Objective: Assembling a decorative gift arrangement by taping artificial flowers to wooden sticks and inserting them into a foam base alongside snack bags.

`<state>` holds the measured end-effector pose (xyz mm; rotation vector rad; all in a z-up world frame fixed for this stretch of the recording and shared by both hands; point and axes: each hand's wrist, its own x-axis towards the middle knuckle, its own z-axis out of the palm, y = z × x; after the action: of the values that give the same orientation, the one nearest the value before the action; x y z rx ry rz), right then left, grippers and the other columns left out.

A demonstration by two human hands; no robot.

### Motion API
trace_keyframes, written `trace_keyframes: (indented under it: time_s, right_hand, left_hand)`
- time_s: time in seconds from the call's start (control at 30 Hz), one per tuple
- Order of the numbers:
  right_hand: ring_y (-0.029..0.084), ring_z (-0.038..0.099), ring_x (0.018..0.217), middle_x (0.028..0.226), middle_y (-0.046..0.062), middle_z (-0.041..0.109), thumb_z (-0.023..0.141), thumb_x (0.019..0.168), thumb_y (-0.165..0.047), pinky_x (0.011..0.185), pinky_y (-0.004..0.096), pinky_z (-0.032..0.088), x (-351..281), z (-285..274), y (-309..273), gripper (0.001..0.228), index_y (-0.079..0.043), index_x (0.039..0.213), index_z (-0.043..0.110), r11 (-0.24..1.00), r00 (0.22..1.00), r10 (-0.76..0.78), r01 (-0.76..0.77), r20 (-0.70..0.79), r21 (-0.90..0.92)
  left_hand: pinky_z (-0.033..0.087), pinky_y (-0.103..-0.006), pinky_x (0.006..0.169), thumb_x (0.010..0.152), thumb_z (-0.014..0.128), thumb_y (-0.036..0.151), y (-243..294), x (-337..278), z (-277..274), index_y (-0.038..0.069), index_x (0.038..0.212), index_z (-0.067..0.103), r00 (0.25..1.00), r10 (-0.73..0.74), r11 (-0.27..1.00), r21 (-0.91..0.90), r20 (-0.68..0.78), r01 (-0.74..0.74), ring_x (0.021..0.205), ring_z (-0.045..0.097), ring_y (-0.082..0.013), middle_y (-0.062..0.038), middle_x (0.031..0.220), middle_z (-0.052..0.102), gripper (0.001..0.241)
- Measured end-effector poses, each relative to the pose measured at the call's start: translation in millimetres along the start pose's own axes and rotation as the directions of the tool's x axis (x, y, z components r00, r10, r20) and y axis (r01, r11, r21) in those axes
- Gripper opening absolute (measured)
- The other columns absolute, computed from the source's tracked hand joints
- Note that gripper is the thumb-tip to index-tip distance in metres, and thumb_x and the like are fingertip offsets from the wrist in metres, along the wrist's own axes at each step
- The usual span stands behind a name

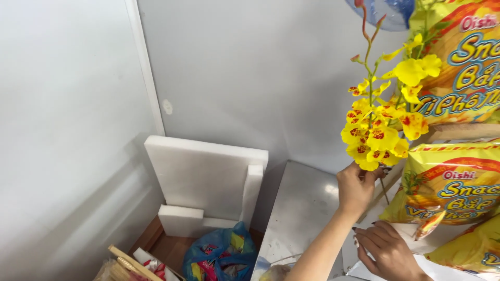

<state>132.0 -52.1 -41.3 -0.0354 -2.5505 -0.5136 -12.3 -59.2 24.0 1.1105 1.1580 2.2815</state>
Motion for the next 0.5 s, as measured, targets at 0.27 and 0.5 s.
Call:
trace_keyframes:
  time_s: [0.27, 0.5]
  right_hand:
    - [0.024, 0.054, 0.065, 0.079, 0.005, 0.062, 0.054, 0.074, -0.013, 0.073, 0.039, 0.044, 8, -16, 0, 0.01, -0.006, 0.079, 0.058, 0.996, 1.0, -0.005, 0.006, -0.012, 0.084]
    - [0.024, 0.052, 0.061, 0.074, 0.005, 0.059, 0.053, 0.074, -0.011, 0.071, 0.038, 0.043, 7, -23, 1, 0.006, -0.006, 0.076, 0.056, 0.991, 0.999, 0.008, -0.004, -0.032, 0.136]
  left_hand:
    - [0.051, -0.0295, 0.059, 0.076, 0.043, 0.0, 11, -1, 13, 0.002, 0.083, 0.058, 0.997, -0.063, 0.998, 0.025, 0.042, 0.062, 0.072, 0.066, -0.0194, -0.009, 0.079, 0.066, 0.017]
    - [0.05, -0.0283, 0.054, 0.075, 0.047, 0.0, 7, -3, 26, 0.004, 0.079, 0.059, 0.997, -0.069, 0.991, 0.113, -0.015, 0.071, 0.069, 0.066, -0.018, -0.007, 0.076, 0.066, 0.013]
